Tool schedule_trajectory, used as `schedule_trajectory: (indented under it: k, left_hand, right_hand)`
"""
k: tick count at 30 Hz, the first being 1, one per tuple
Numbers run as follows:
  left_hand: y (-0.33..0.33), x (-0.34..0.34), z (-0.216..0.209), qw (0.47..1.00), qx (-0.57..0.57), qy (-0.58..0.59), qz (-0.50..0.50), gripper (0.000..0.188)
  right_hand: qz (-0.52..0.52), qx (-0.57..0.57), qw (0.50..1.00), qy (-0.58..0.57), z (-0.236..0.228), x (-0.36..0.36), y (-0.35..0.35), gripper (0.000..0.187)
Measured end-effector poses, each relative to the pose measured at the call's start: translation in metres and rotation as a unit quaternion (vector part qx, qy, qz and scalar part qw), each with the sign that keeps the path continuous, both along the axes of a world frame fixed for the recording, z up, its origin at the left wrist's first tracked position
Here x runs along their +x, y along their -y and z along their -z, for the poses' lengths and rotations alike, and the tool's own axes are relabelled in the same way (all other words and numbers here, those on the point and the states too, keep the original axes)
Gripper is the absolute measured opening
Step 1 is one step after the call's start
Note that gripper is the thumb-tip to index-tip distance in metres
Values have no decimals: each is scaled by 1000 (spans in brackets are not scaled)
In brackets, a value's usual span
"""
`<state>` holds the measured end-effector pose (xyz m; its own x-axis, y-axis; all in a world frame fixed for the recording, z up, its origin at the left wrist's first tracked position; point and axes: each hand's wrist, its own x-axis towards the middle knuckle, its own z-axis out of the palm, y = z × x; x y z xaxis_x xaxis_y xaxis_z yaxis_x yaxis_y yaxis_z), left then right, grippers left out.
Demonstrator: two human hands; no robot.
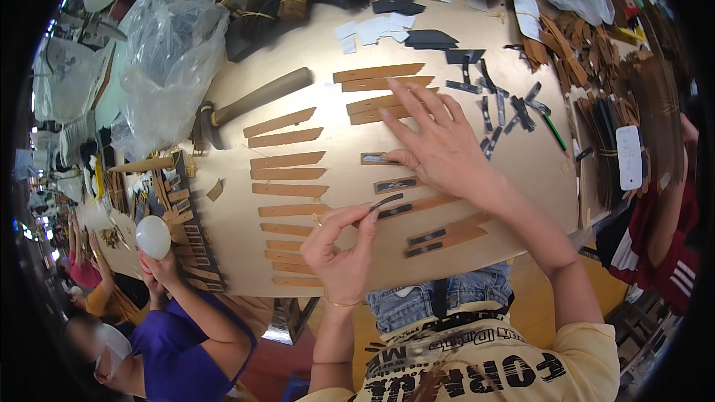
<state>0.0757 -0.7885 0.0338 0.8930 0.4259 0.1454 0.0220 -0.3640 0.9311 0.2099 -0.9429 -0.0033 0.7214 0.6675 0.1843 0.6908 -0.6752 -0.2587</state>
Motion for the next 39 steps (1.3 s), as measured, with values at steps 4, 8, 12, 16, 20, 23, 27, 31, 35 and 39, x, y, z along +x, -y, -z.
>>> schedule_trajectory:
  k: [4, 8, 12, 16, 20, 23, 27, 31, 35, 39]
  left_hand:
    - [-15, 4, -1, 1000, 9, -6, -14, 17]
    - [-17, 16, 2, 997, -31, -58, 39, 16]
    - [-14, 35, 3, 988, -69, -87, 104, 17]
    - [-10, 47, -4, 972, -147, -140, 121, 16]
    - [-13, 57, 1, 974, -137, -122, 129, 16]
    - [-17, 61, 8, 972, -151, -133, 121, 17]
    - [-22, 67, 16, 968, -179, -139, 108, 18]
    - [-18, 76, 22, 968, -168, -178, 58, 21]
    - [-16, 82, 27, 983, -80, -166, 4, 24]
    - [-19, 83, 30, 988, -73, -138, 0, 24]
  right_hand:
    - [-10, -39, 999, 1, -1, 0, 2, 52]
    - [2, -62, 996, -58, -10, -21, 15, 53]
    - [31, 111, 981, -155, -24, -25, 22, 46]
    - [59, 285, 880, -376, -44, -29, 22, 29]
    - [103, 294, 870, -382, -43, -25, 12, 16]
    - [98, 284, 876, -377, -39, -17, 5, 12]
    - [157, 309, 844, -409, -37, -15, -6, 17]
    - [179, 298, 847, -401, -31, -11, -12, 33]
    - [223, 290, 852, -374, -21, -9, -17, 53]
    - [204, 320, 838, -393, -19, -9, -16, 55]
